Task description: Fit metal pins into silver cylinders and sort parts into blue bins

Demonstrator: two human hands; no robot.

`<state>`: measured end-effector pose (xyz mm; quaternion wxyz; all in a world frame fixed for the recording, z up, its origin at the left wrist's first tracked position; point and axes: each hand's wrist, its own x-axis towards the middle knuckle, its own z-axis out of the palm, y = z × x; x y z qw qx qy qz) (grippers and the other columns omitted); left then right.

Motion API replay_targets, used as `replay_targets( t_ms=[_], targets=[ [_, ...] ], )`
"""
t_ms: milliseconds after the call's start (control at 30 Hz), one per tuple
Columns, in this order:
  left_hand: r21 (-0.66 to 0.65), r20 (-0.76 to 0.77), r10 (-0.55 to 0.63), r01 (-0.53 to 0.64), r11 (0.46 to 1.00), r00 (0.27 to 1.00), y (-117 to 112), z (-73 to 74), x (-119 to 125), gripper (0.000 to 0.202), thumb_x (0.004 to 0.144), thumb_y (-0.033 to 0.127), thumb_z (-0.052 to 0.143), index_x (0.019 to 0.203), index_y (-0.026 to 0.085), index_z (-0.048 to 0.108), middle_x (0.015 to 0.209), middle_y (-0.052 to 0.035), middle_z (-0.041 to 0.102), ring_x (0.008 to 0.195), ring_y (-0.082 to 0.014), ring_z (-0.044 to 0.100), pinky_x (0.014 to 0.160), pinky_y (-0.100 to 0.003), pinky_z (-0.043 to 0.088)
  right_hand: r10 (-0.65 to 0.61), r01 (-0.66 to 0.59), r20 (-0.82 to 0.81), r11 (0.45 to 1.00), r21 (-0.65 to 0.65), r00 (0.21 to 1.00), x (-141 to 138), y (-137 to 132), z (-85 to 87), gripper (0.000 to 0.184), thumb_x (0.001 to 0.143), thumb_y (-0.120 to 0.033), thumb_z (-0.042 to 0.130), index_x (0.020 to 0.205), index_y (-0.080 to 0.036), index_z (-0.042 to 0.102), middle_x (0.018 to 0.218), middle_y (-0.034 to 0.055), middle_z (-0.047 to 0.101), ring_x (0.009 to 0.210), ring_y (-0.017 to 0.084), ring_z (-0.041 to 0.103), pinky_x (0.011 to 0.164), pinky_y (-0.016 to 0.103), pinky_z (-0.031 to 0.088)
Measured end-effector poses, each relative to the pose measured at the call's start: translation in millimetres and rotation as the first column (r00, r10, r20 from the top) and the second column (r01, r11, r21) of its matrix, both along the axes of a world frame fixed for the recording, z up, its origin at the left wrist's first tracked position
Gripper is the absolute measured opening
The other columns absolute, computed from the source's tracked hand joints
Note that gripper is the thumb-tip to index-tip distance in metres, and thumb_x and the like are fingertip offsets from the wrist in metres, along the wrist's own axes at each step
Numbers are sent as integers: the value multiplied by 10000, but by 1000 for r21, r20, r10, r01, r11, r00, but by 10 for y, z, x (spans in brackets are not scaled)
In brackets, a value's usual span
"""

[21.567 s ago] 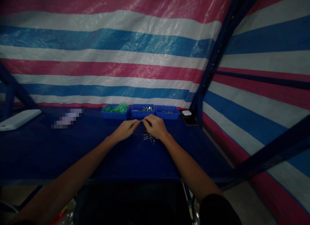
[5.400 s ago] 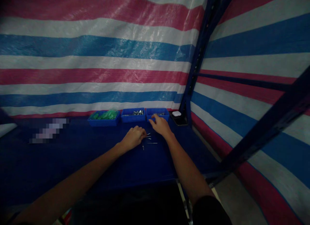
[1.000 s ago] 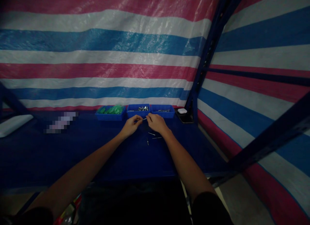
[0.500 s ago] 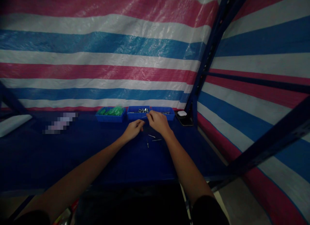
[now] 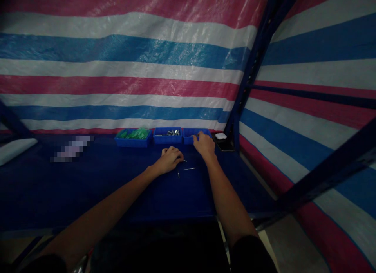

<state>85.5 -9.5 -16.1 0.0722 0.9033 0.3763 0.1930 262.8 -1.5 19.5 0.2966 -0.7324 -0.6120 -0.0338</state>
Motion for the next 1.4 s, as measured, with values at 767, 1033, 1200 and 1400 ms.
replay_targets(
  t_ms=[767,1033,1200,1400],
  targets=[
    [-18,413,178,-187,982,893,267,0,-326,171,842,285,454,804,165,570,743,-38,617,784,-180,543,725,-284,411,521,-520,-4,853,46,854,-504,-123,-160,259,901,-294,343,768,-188,539,715,23,617,665,130,556,596,213,319],
    [-80,371,268,-257,963,889,146,82,-258,367,910,313,288,758,164,587,664,-45,602,680,-176,549,666,-279,399,501,-517,133,842,155,855,-497,-219,-33,335,885,-331,365,610,-191,497,591,4,544,556,118,480,550,231,290],
    [-61,240,89,-76,995,967,-83,67,-73,278,832,404,454,815,181,619,703,-44,617,754,-197,542,680,-296,395,211,-245,124,839,486,969,-282,-246,166,335,904,-313,283,788,-173,564,727,71,591,712,166,535,697,262,363],
    [14,-17,-102,102,995,995,-395,5,138,141,787,331,546,828,213,612,939,-52,590,943,-236,477,763,-358,370,-7,-1,92,997,83,996,112,-21,29,276,824,-386,471,938,-170,599,810,104,630,773,228,577,661,301,383]
  ],
)
